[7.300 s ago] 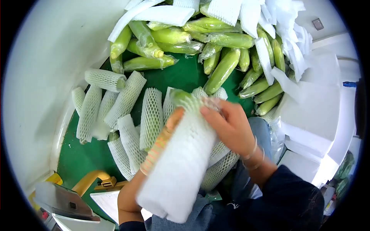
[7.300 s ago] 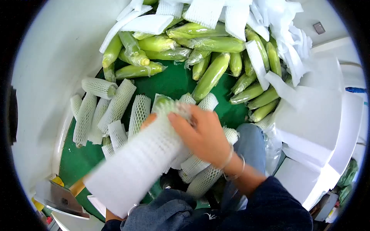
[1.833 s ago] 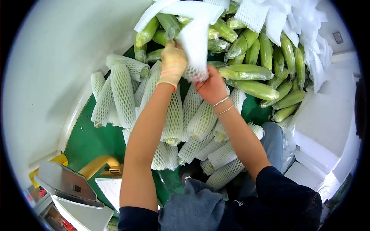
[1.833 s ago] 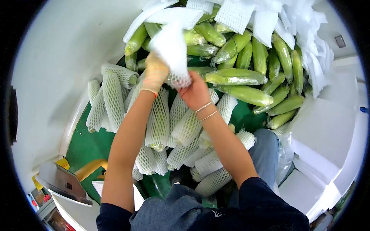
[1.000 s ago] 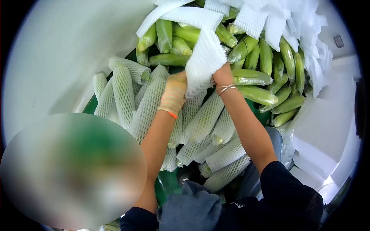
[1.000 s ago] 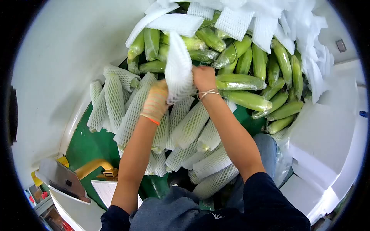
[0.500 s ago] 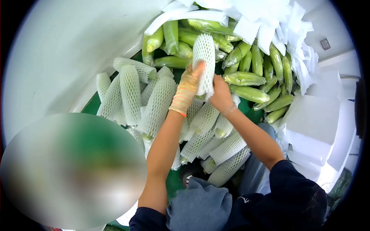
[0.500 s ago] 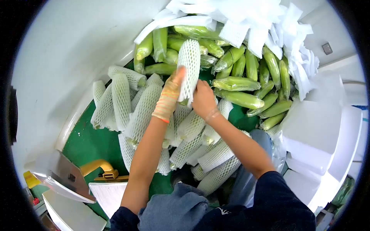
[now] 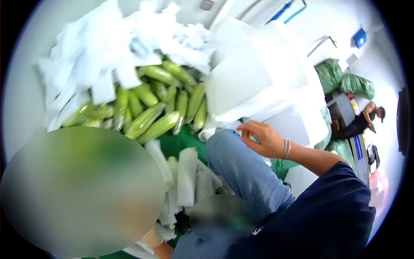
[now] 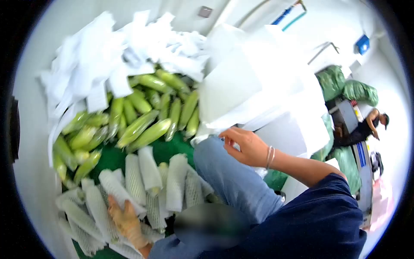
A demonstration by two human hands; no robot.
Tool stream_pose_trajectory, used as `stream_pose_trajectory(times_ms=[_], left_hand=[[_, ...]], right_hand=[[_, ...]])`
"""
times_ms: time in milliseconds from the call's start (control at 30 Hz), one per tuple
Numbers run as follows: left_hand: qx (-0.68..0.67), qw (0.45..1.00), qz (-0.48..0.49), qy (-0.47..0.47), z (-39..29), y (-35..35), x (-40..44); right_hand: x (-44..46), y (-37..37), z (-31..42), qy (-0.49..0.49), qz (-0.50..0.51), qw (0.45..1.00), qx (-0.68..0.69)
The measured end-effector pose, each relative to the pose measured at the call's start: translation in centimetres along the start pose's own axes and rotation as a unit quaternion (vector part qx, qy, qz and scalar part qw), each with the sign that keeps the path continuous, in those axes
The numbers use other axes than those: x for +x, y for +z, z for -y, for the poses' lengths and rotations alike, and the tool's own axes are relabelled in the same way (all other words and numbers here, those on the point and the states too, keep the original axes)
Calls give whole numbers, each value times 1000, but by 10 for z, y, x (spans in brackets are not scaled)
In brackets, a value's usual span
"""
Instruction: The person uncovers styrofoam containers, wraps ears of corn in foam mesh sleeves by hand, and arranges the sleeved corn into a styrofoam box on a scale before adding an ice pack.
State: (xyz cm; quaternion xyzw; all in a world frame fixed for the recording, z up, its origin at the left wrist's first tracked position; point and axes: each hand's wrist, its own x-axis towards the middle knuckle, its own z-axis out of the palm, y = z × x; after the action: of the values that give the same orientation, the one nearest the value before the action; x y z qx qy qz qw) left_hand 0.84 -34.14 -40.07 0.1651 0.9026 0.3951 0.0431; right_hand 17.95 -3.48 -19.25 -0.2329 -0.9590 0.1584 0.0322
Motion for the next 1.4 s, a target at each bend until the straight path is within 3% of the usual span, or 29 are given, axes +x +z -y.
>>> stream_pose_trajectory(times_ms=[67, 100, 167, 200, 300, 367, 400, 433, 500, 600, 633, 667, 733, 767, 800, 833, 900, 967, 1000, 1033, 1067, 1100, 1167, 1200, 1233, 1267, 1300, 1367, 1400], left_hand=[[-59, 992, -16, -106, -7, 0, 1], [-56, 993, -7, -103, -8, 2, -2], [-155, 974, -126, -102, -10, 4, -16], [-52, 986, -157, -30, 4, 6, -22], [-106, 980, -58, -157, -27, -15, -41], [-360, 898, -175, -181, -17, -12, -49], [-224, 947, -173, -149, -8, -20, -51], [-83, 975, -169, -118, -7, -28, -57], [-43, 970, -170, -168, -43, -29, -58], [-96, 966, -90, -221, -87, -12, -72], [-80, 978, -47, -186, -89, -6, -84], [-47, 982, -9, -181, -87, 2, -98], [-31, 988, 76, -129, -48, 21, -125], [-44, 988, 115, -88, -18, 24, -141], [-149, 958, 100, -223, -71, 23, -125], [-163, 951, 140, -223, -114, 12, -103], [-172, 958, 177, -145, -183, -5, -73], [-214, 937, 251, -113, -194, -13, -56], [-167, 948, 273, -15, -201, -7, -49], [-114, 945, 298, 79, -206, -9, -39], [-327, 860, 311, -239, -283, -7, -23], [-410, 833, 341, -149, -316, 0, -20], [-470, 795, 374, -91, -401, 15, -7], [-577, 705, 343, -228, -429, 36, -9], [-599, 717, 306, -183, -467, 31, -20], [-621, 686, 277, -259, -486, 31, -23], [-589, 760, 257, -96, -501, 12, -37], [-323, 930, 171, -35, -499, -37, -82], [-177, 976, 124, -28, -498, -59, -103]], right_hand=[[13, -23, -33, 17, -85, 996, -33], [20, -45, -57, 48, -138, 988, -51], [33, -99, -116, 134, -255, 952, -107], [35, -119, -149, 179, -312, 924, -128], [28, -166, -234, 281, -403, 844, -214], [27, -208, -278, 298, -442, 732, -424], [26, -237, -318, 389, -453, 730, -332], [19, -259, -361, 394, -386, 801, -233], [12, -272, -420, 348, -272, 895, -66], [22, -236, -344, 325, -333, 884, 49], [7, -234, -363, 333, -322, 885, 47], [-14, -232, -387, 294, -280, 894, -190], [-44, -233, -345, 229, -221, 878, -358], [-57, -222, -306, 215, -225, 903, -296], [-76, -217, -272, 185, -180, 910, -326], [-92, -218, -240, 149, -133, 914, -353], [-91, -261, -139, 171, 5, 966, -196], [-109, -325, -128, 175, -101, 969, -142], [-114, -353, -138, 156, -207, 956, -136], [-103, -364, -149, 158, -204, 959, -116], [-82, -370, -165, 141, -202, 962, -116], [-67, -366, -175, 118, -199, 966, -113], [-51, -340, -176, 273, -136, 913, 271], [-46, -346, -166, 255, -77, 919, 291], [-51, -341, -162, 198, -50, 958, 202], [-52, -341, -143, 84, -26, 994, 73], [-58, -335, -116, -43, -8, 998, -39], [-85, -311, -70, -107, 16, 993, 49], [-104, -303, -40, -137, 13, 989, 48]])
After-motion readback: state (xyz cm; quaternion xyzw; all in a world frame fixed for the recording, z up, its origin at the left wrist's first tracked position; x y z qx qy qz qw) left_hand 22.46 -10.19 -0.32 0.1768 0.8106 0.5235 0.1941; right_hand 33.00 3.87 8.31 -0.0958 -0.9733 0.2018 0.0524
